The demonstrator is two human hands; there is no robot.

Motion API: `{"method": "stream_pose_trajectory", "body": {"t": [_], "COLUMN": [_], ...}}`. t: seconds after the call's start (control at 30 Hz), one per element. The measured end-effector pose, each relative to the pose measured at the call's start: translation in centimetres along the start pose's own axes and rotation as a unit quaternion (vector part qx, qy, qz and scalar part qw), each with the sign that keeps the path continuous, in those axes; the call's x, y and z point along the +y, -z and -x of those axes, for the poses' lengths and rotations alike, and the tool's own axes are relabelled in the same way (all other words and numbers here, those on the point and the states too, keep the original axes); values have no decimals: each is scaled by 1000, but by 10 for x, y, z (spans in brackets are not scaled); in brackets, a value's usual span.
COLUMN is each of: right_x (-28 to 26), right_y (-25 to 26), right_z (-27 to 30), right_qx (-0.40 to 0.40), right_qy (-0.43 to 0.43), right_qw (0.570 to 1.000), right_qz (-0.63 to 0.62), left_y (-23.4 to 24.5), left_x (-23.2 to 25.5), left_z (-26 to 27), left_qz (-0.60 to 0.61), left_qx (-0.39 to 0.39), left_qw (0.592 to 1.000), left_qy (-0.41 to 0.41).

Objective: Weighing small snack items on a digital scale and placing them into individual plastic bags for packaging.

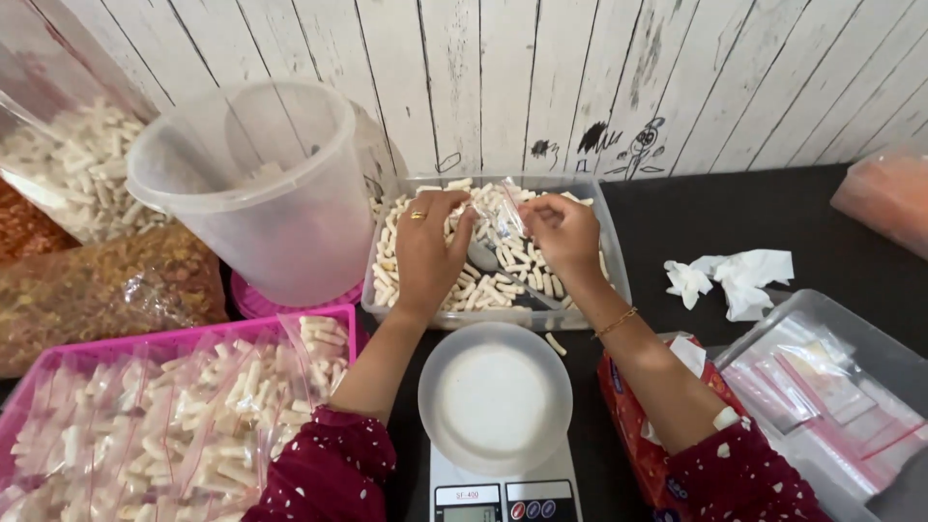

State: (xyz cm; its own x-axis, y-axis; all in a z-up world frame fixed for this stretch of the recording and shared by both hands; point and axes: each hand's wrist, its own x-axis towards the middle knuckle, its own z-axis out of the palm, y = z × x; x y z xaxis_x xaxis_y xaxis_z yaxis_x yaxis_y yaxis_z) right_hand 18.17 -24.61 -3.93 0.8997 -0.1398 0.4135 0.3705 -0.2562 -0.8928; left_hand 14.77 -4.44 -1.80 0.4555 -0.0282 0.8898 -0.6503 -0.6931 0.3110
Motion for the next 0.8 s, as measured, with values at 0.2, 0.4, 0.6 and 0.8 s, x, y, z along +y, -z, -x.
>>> {"method": "stream_pose_trajectory", "body": {"t": [0.2,0.4,0.6,0.8], "right_x": [-27,-16,-19,-21], "right_y": [-22,-26,-19,-23], "right_z": [29,34,30,33], "right_qx": [-20,-28,-55,-68], "right_qy": [117,212,134,131], "right_qw": [990,962,989,986], "right_qz": [74,172,34,73], "left_y": [-21,-15,-15,-11], "left_x": [6,2,8,8], "left_z": [18,14,12,11], "left_qz": [214,346,370,406], "left_qx": [-155,-158,-149,-124], "left_qw": [931,870,843,818], "left_qy": [253,313,360,389]}}
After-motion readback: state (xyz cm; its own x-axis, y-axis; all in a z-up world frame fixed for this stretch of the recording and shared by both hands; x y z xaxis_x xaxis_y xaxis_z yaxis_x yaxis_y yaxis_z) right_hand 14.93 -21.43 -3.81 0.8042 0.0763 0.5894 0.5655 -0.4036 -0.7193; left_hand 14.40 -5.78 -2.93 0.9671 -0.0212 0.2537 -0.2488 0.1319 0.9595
